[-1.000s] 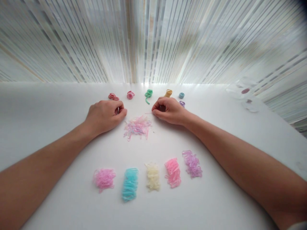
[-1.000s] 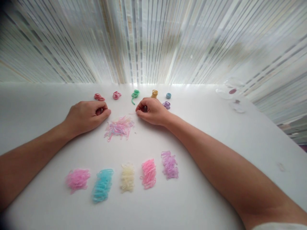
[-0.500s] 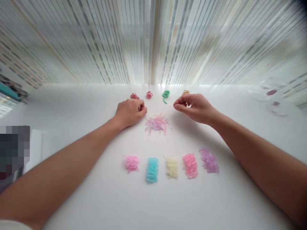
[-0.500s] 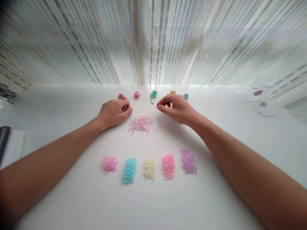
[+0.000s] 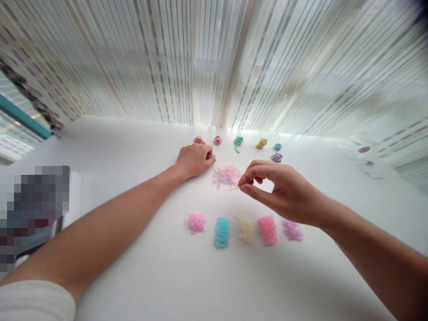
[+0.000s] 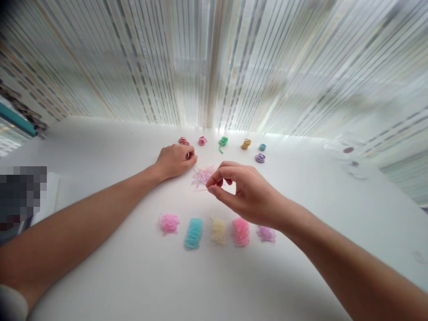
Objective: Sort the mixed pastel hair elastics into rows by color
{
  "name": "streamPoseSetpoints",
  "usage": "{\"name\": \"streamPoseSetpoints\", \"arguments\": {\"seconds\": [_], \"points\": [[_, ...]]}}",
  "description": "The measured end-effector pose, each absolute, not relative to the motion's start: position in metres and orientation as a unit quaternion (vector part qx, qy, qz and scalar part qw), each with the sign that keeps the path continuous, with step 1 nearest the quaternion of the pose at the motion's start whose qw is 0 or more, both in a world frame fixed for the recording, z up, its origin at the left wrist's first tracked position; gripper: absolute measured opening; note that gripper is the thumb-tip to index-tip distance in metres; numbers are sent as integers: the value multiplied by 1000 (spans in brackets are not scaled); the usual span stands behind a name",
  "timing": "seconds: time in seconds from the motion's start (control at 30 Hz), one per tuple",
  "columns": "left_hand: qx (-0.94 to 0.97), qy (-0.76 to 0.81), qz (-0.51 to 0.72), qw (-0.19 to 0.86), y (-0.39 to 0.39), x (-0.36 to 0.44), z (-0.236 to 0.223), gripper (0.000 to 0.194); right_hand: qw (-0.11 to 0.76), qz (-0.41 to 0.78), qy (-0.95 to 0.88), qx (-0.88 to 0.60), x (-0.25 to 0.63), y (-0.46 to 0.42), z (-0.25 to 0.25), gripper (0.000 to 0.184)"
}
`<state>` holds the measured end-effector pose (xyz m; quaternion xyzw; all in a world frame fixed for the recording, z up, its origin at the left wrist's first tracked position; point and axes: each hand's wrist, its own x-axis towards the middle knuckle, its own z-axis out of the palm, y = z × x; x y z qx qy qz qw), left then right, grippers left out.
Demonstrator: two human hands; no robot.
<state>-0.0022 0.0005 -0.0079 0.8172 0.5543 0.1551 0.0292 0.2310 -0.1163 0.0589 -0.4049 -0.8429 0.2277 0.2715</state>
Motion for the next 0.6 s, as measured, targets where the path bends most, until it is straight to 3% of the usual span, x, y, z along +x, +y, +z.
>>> {"name": "streamPoseSetpoints", "arguments": {"seconds": [0.37,0.6], "points": [[822,545,162,29,1,-2,-10,27,250,195,-880,-353,210,-144,75,11],[820,546,168,38,0,0,-10,27,210,234,-893,-323,189,-140,56,11]]}}
